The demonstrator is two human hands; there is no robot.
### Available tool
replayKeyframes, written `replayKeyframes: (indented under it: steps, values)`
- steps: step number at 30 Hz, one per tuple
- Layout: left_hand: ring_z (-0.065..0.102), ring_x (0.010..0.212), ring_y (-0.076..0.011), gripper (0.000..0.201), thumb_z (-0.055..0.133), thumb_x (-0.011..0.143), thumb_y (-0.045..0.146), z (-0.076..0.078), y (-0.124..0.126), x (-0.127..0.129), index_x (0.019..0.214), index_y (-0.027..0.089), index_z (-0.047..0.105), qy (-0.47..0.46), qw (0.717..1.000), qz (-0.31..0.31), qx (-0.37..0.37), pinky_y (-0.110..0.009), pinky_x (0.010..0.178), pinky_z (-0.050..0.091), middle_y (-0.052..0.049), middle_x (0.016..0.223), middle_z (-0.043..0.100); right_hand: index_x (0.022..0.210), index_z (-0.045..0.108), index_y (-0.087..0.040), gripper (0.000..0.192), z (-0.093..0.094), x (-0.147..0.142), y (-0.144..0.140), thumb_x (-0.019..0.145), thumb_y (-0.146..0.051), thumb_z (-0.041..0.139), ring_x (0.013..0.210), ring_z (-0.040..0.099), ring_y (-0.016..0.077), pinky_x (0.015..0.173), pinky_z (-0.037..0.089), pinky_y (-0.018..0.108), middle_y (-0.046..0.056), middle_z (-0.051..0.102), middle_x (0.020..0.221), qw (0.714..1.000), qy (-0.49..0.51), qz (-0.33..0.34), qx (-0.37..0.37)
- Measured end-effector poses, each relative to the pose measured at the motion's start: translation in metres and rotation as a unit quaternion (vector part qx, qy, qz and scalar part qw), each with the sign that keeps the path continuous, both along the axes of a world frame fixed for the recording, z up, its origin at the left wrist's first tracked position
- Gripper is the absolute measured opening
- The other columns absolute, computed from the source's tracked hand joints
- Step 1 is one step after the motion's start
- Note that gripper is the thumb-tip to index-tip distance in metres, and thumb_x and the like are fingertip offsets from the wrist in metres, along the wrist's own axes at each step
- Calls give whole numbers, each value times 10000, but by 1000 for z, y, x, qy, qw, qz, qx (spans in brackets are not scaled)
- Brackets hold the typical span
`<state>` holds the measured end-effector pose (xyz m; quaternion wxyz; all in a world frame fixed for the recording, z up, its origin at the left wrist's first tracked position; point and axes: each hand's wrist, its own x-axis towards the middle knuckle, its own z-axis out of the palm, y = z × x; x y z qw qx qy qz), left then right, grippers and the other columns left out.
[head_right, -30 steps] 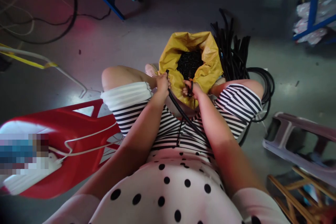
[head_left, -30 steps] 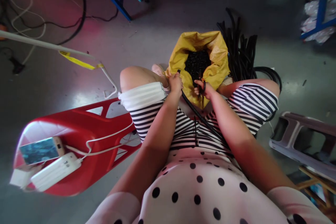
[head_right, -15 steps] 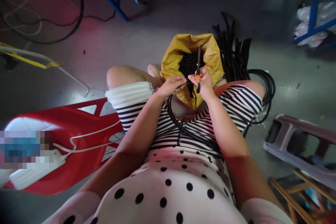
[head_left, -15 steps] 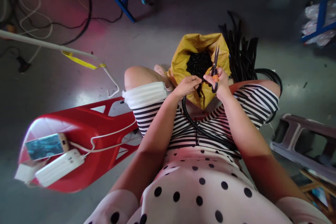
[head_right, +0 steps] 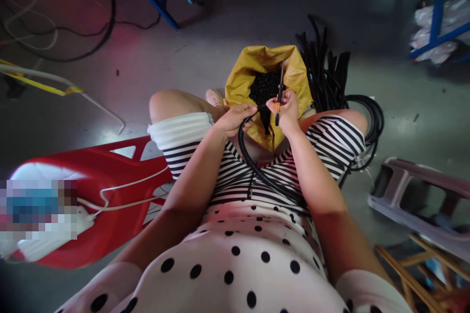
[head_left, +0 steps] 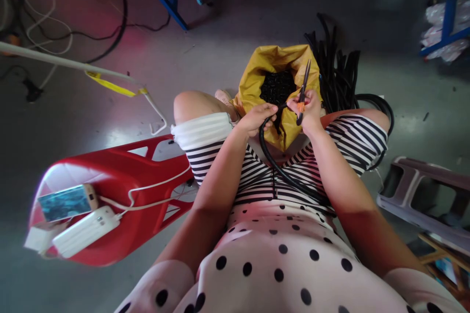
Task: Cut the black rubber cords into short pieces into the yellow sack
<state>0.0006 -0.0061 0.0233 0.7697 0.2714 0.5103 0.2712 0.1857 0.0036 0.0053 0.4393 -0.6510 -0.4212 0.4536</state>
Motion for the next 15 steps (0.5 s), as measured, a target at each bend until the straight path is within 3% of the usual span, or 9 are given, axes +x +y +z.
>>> replayKeyframes:
  steps: [7, 10, 15]
  values:
    - [429, 483, -34, 235, 821, 988, 208, 0, 8, -9, 815, 146, 674, 80, 991, -40, 96, -166, 445, 288, 3, 682, 626, 963, 482, -266, 435, 7, 9, 3, 811, -247, 889, 858, 702, 174, 856, 611, 339, -3, 698, 918, 998, 3, 28, 60]
    - [408, 482, -44, 229, 759, 986, 121, -12, 8, -8, 772, 142, 679, 126, 987, -25, 99, -175, 472, 276, 20, 613, 577, 945, 487, -260, 497, 0, 10, -6, 805, -326, 959, 821, 669, 150, 794, 593, 289, -33, 644, 851, 999, 8, 40, -19]
    - [411, 492, -68, 163, 672, 997, 66, -31, 10, -6, 868, 164, 686, 177, 975, 98, 95, -179, 513, 305, 65, 572, 492, 877, 430, -271, 615, -16, 8, -27, 845, -596, 950, 713, 601, 148, 626, 561, 244, -48, 500, 733, 992, 20, 23, -126]
